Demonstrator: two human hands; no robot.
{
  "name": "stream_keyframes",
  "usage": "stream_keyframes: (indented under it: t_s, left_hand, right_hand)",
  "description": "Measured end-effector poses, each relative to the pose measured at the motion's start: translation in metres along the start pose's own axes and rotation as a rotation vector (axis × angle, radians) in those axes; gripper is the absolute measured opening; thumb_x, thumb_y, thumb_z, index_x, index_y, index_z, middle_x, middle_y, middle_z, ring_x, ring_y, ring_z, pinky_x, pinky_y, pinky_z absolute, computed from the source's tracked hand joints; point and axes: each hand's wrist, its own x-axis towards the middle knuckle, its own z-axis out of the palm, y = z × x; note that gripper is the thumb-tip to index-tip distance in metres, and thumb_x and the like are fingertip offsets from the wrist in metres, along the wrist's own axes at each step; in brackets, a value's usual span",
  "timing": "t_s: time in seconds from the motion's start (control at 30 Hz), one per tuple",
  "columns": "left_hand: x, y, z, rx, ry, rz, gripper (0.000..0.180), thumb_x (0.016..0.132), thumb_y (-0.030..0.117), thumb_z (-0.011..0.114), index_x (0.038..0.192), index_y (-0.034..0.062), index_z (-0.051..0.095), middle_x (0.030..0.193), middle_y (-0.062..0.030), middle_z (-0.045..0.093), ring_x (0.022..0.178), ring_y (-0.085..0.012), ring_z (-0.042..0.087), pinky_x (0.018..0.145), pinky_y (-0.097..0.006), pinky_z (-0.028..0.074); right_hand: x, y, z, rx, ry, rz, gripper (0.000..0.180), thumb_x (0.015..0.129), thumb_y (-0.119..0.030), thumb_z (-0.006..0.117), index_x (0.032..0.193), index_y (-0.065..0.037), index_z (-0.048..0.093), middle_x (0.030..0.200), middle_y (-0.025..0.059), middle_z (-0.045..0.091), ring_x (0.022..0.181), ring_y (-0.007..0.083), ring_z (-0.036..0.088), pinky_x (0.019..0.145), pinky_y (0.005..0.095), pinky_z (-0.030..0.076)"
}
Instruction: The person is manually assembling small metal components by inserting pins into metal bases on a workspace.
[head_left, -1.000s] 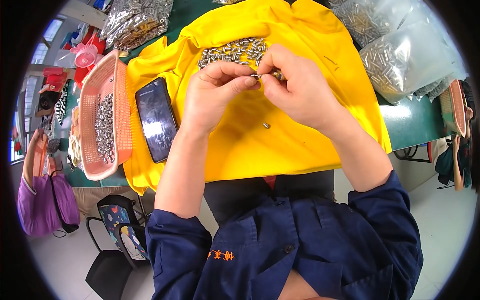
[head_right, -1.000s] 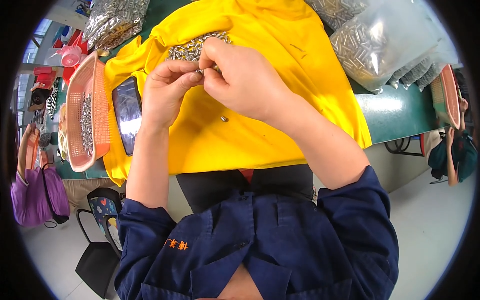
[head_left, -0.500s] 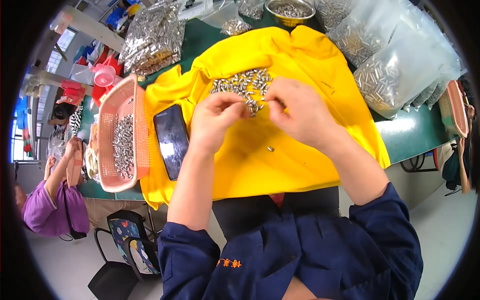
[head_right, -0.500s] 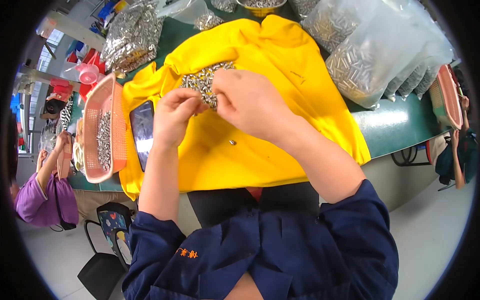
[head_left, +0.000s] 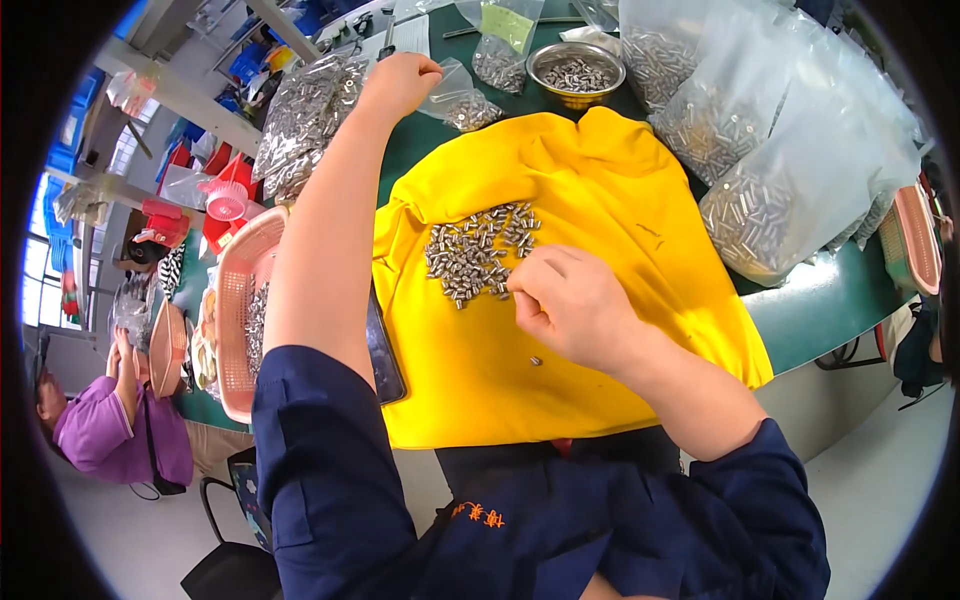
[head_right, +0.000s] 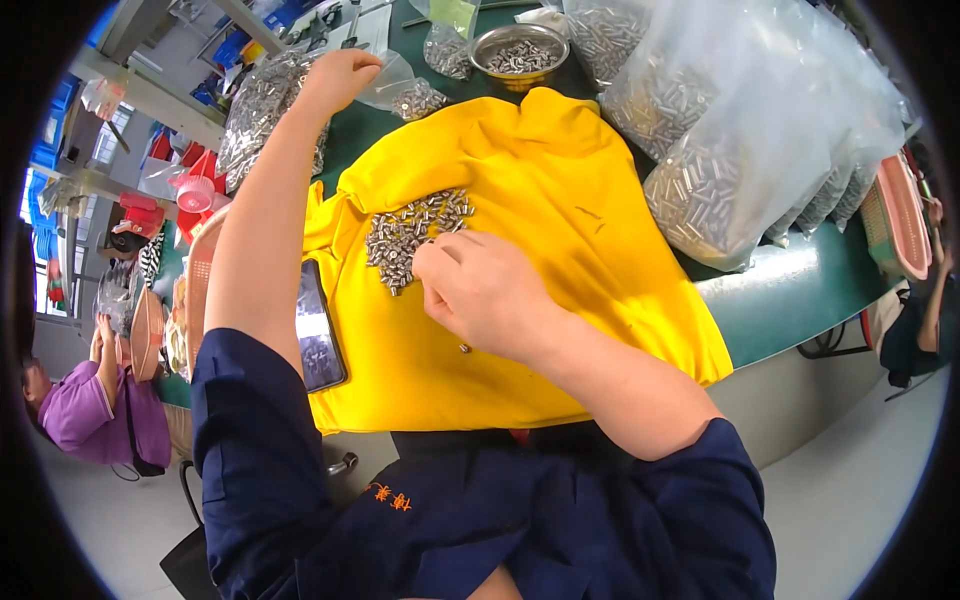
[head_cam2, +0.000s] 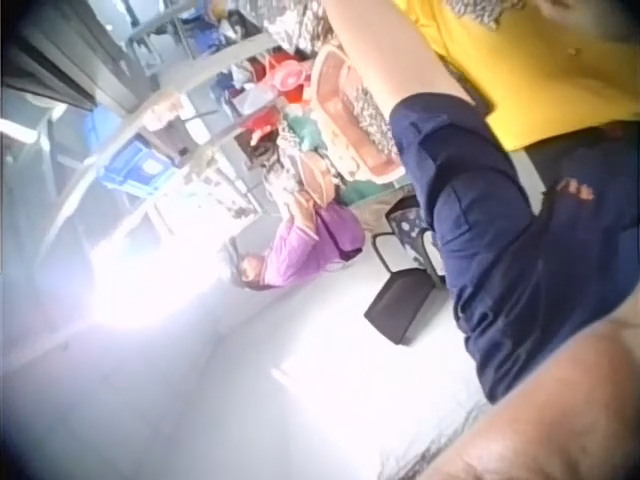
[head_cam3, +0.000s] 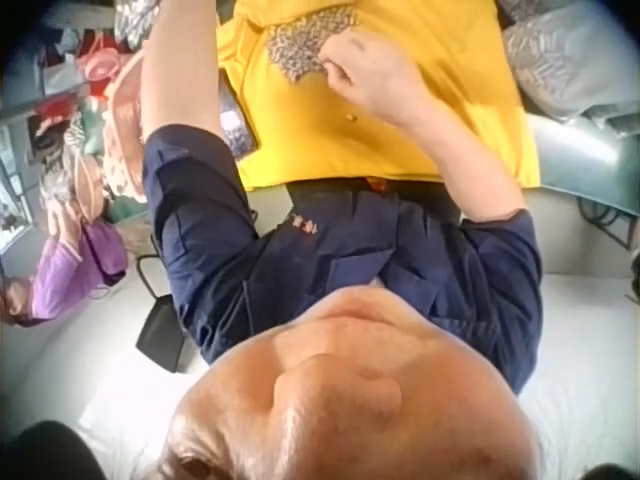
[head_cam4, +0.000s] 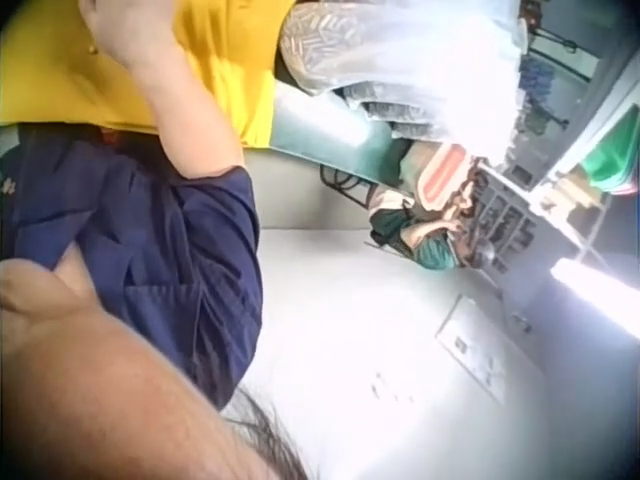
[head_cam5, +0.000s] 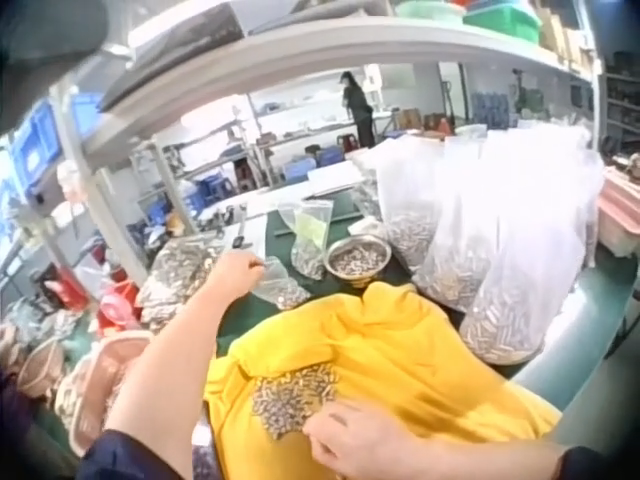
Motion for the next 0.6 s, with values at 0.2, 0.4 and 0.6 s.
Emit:
stream_keyframes:
  t_s: [0.2,0.4,0.6]
  left_hand:
    - [0.011,-0.002,0.013,0.173,-0.065,0.009,0.023,0.076,0.024,0.051,0.093,0.017,0.064,0.093,-0.0082,0.062,0.087,-0.0269,0.057,0.078,-0.036,0.045]
    - [-0.039,0.018,-0.02,-0.146,0.217,0.049,0.023,0.078,0.027,0.054,0.095,0.0155,0.063,0.086,-0.0089,0.063,0.079,-0.0233,0.061,0.071,-0.03,0.047]
    - [-0.145,0.085,-0.005,-0.374,-0.219,0.058,0.02,0.075,0.02,0.058,0.091,0.0096,0.064,0.082,-0.0102,0.062,0.076,-0.0231,0.059,0.069,-0.03,0.046]
  right_hand:
    - [-0.002,-0.001,0.001,0.024,0.021,0.0,0.017,0.063,0.001,0.056,0.075,-0.006,0.046,0.065,0.0091,0.049,0.061,0.0276,0.051,0.055,0.0351,0.042]
    - [0.003,0.004,-0.008,0.14,0.159,0.174,0.011,0.068,-0.003,0.055,0.077,-0.004,0.047,0.063,0.0096,0.05,0.056,0.0253,0.05,0.05,0.0327,0.04]
    - [0.009,0.014,-0.018,0.353,0.349,0.436,0.006,0.074,-0.003,0.052,0.079,-0.002,0.049,0.059,0.0019,0.048,0.05,0.0063,0.041,0.046,0.0215,0.035]
